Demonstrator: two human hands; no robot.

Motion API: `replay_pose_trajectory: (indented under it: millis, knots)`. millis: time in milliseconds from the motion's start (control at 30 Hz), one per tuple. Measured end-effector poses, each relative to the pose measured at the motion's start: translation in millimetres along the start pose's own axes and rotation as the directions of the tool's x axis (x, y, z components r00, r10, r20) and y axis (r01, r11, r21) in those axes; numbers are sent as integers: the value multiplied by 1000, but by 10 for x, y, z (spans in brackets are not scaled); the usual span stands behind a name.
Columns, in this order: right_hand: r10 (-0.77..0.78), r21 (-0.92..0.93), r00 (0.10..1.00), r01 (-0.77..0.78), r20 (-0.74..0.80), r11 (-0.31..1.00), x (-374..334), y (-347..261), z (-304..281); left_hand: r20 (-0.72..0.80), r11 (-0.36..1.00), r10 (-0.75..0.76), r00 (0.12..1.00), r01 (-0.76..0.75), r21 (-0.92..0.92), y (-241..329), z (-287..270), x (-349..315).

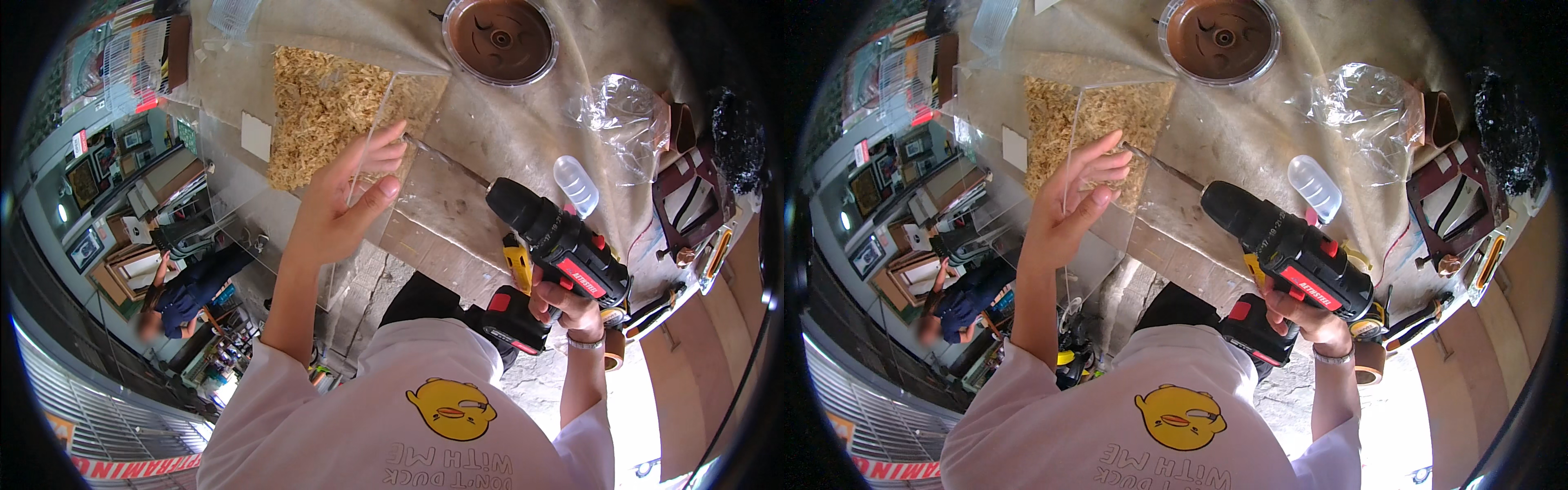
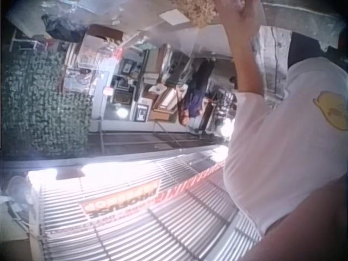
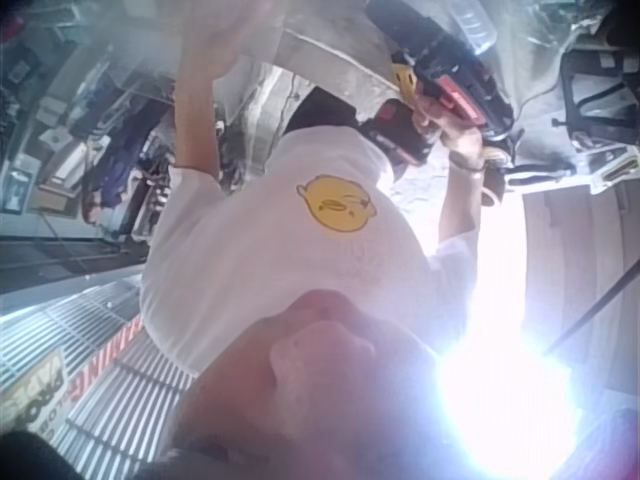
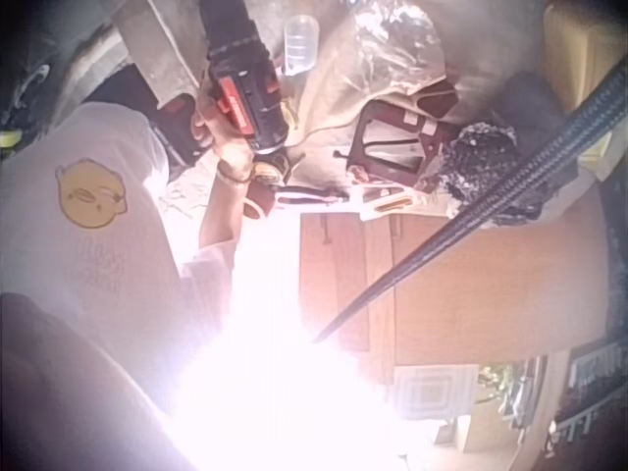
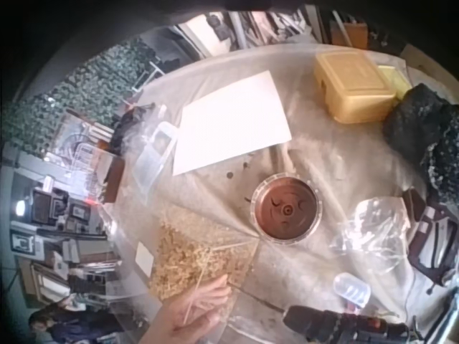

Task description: The person uses a cordless drill to make a hole in a transparent plastic sheet, then inserts a pink plastic axle into a hamster wheel and places the wheel onto the axle. The person repeatedly tests the wheel's rotation and adjusts the axle position.

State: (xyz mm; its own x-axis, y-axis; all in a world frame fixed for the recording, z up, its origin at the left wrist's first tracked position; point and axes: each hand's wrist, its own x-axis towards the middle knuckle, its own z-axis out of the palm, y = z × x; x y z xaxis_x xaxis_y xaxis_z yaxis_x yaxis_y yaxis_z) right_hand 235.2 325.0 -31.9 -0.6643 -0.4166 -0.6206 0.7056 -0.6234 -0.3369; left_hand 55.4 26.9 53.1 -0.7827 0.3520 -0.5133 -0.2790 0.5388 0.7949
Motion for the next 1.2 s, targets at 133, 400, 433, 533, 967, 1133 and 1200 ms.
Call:
replay_pose_trajectory:
  millis: [133, 400, 433, 533, 967, 1133, 1200]
  knots:
    - [-2, 1, 1000, 2, -19, 1000, 6, -21, 31, 12, 999, 31, 999, -31, 16, -38, -10, 15]
    - [-60, -124, 998, 62, 18, 990, -23, -61, -4, -25, 998, 42, 999, -42, 37, -19, 36, 12]
    - [-70, -130, 997, 74, 32, 989, -27, -48, -18, -36, 997, 62, 997, -61, 45, -23, 48, 15]
    - [-80, -147, 995, 88, 61, 985, -28, -19, -67, -33, 1000, -21, 999, 21, 15, 13, 27, -8]
    - [-181, -5, 982, 182, 54, 983, -52, 161, 53, 26, 998, 15, 1000, -17, 67, -11, -23, -42]
    - [-146, 84, 986, 140, 75, 987, -29, 151, 69, 38, 999, -38, 999, 37, 22, 19, -42, -43]
    - [-103, 27, 990, 101, 92, 995, -22, 120, 24, 43, 999, -32, 999, 31, 29, 7, -48, -39]
